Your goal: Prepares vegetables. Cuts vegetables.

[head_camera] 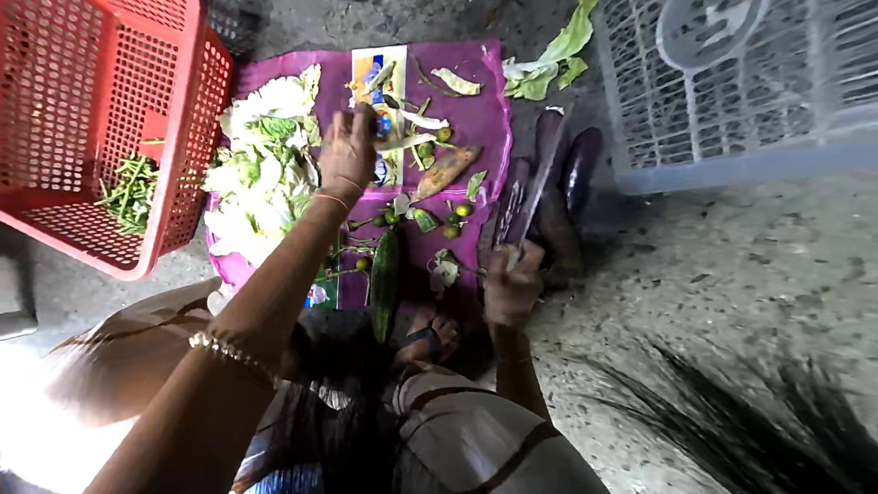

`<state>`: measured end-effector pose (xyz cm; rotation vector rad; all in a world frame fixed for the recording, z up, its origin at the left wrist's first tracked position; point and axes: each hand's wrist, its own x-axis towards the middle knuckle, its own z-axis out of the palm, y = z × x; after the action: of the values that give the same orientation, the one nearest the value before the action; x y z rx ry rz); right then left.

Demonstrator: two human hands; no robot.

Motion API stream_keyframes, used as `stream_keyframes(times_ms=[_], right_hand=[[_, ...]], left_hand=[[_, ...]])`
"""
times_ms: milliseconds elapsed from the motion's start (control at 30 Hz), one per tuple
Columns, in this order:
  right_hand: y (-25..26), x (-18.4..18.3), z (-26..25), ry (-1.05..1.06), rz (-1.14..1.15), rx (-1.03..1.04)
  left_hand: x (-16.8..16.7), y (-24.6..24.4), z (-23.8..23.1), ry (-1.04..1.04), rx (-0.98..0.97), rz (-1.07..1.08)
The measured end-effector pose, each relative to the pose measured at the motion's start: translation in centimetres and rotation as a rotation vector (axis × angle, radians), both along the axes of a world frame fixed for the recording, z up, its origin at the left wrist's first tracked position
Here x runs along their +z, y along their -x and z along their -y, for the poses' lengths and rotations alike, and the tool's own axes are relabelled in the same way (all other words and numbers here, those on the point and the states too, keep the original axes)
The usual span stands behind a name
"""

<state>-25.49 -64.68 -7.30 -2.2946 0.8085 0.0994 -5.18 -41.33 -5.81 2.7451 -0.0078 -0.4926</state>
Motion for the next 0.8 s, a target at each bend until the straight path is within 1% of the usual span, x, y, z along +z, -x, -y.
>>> stream_keyframes(times_ms=[67,133,200,267,333,367,433,533,600,667,733,800], right_hand=[[0.3,-0.6,0.8,-0.025,-0.012,-0.041],[0.4,-0.5,1.3,0.071,0.065,-0.051],[0.6,0.4,1.9,0.165,0.114,-0.065],[0.9,0.5,3.5,0.28,0.099,-0.085],[1.0,0.0,5.5,0.373,0.05,-0.112],[0.9,-0.3,6.4,0.371,0.038,-0.117],[0.5,-0.5,7.8,0.296,0.049,-0.118],[0.5,-0.2,8.1,0.207,0.072,-0.093],[0.6,0.4,6.6,0.193,0.109,-0.049],[0.9,1.0,4.3,0.147,0.094,0.005],[0.7,1.4,2.3,0.077,0.063,0.058],[0.5,1.4,1.1,0.055,0.074,0.12]], left_hand=[[2.1,2.8,1.5,-0.052,0.086,-0.209],[3.5,6.0,2.7,-0.133,0.072,-0.435],[3.2,9.8,3.3,-0.201,-0.011,-0.553],[1.7,13.5,3.3,-0.196,-0.066,-0.591],[0.5,15.4,3.3,-0.166,-0.074,-0.671],[0.2,16.0,3.3,-0.151,-0.07,-0.673],[-0.1,16.2,3.4,-0.13,-0.017,-0.667],[-0.2,16.4,3.3,-0.074,0.084,-0.686],[0.2,16.4,3.4,-0.033,0.058,-0.67],[0.8,16.7,4.2,0.011,-0.005,-0.616],[1.8,16.6,5.8,0.058,-0.083,-0.548],[2.6,15.7,7.6,0.113,-0.102,-0.525]])
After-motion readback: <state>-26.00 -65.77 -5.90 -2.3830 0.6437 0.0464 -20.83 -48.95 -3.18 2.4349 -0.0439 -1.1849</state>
